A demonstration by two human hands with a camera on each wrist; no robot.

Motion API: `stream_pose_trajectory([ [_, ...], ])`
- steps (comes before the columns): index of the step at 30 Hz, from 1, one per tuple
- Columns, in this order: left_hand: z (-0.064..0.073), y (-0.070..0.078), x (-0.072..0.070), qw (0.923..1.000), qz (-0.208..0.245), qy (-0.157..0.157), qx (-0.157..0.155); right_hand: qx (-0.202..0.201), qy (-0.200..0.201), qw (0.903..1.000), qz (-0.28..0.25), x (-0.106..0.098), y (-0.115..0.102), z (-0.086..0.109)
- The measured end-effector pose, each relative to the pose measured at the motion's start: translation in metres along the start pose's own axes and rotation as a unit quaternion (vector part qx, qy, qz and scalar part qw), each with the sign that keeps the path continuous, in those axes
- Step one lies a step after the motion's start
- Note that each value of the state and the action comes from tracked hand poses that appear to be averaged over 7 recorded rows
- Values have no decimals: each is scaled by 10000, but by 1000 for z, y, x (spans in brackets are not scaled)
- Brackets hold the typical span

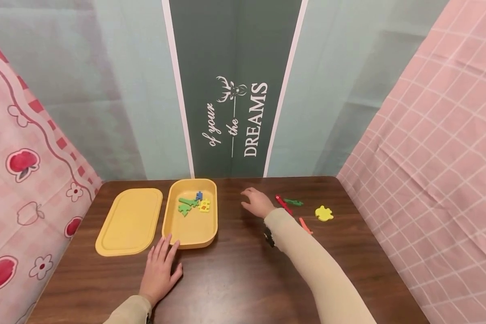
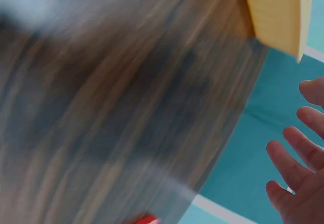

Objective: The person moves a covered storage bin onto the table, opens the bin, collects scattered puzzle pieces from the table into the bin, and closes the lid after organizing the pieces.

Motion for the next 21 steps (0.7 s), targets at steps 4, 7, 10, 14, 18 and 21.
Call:
stream_pose_trajectory([
  [4,3,0,2,10000,-27,1,-6,148,-64,9999,-21,2,15,14],
  [7,4,0,2,10000,-33,15,-5,240,-62,9997,-72,2,27,23],
  [10,5,1,2,10000,-11,40,8,340,-104,9993,-82,5,40,33],
  [14,5,1,1,9999,2,94,41,537,-127,9985,-52,4,61,48],
  [18,3,0,1,9999,-19,117,67,684,-11,9976,-63,-3,80,62],
  [21,2,0,0,9999,-23,133,99,833,64,9965,-80,-8,96,71],
])
Point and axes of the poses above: each hand's wrist, its own z-axis away from the middle knuckle, its own x-axis out of the palm, y = z × x, the point moved 7 cm from there along -z, towards the middle knuckle, and after that the axes turned 12 degrees about -x, right-handed, at the moved point
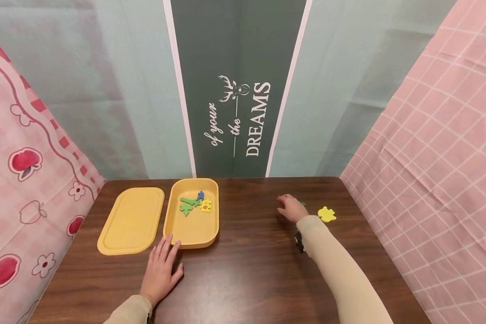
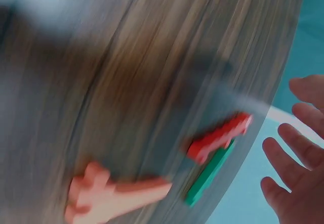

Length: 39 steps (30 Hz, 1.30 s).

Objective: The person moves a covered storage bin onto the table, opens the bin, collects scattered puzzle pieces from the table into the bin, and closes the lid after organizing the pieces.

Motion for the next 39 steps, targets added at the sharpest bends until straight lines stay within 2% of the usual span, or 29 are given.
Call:
stream_pose_trajectory([
  [5,0,1,1,10000,17,-3,33,265,-218,9994,26,1,25,11],
  [9,-1,0,0,10000,24,-50,3,329,-443,9984,-78,3,33,16],
  [16,-1,-5,-4,9999,-20,-87,-72,365,-824,9959,-123,11,33,15],
  [24,-1,-5,0,9992,-16,-371,-160,432,-920,9948,113,15,36,13],
  [29,-4,-3,0,9989,21,-429,-207,430,-1010,9937,237,17,37,10],
  [33,-5,-3,-1,9988,-24,-417,-257,389,-1034,9933,339,18,35,7],
  [39,-8,4,-7,9998,99,-126,-139,260,-922,9940,528,15,31,5],
])
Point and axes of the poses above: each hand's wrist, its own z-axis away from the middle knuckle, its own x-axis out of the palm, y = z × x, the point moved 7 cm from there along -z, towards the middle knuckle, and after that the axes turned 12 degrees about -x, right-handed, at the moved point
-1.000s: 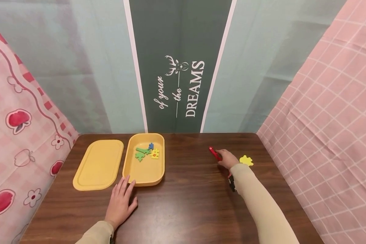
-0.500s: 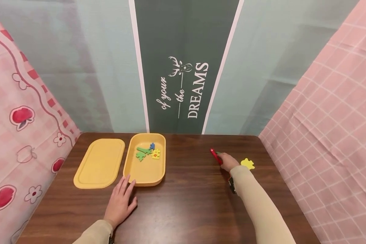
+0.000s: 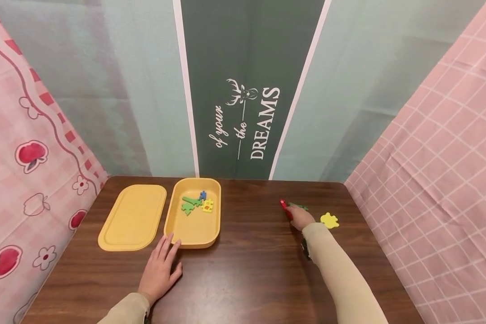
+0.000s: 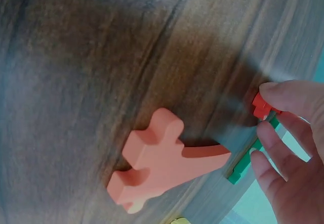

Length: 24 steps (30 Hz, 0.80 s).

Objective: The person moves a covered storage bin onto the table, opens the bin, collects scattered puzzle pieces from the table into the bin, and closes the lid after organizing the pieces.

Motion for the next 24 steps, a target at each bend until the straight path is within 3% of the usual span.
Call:
stream_pose_trajectory([
  [3,-3,3,-1,10000,16,25,-11,-66,26,10000,9,-3,0,0],
  [10,-8,5,0,9992,-71,-318,-219,-263,-144,9995,-81,-7,-3,-1],
  [24,-5,5,1,9990,-142,-335,-249,-599,-188,9977,-270,-6,-11,6],
])
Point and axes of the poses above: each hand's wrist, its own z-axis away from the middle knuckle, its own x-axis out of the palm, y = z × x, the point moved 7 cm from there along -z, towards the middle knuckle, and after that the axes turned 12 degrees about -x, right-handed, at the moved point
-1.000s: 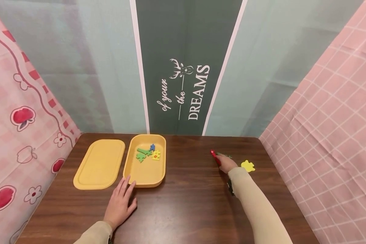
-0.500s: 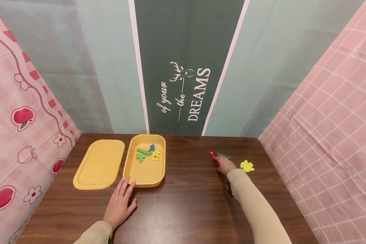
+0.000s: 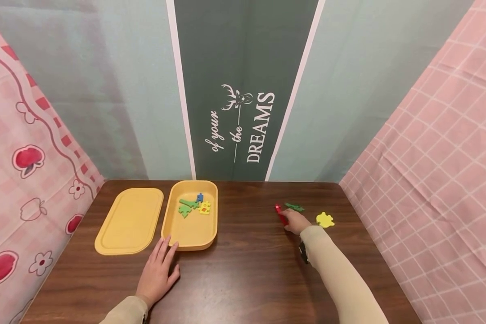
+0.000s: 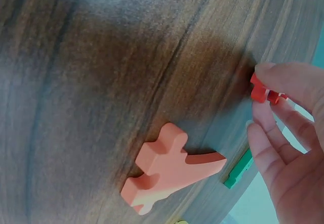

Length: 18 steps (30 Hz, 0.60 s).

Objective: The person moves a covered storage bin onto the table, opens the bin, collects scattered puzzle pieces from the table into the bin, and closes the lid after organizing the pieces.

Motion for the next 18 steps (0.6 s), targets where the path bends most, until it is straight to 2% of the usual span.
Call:
stream_pose_trajectory([
  [3,0,1,-1,10000,21,-4,17,-67,38,10000,-32,-2,-3,2],
  [11,3,-1,-1,9997,74,179,174,64,209,9996,-179,-6,-10,8],
  [18,7,-3,-1,9994,136,227,222,-131,440,9989,-97,-7,-19,6],
])
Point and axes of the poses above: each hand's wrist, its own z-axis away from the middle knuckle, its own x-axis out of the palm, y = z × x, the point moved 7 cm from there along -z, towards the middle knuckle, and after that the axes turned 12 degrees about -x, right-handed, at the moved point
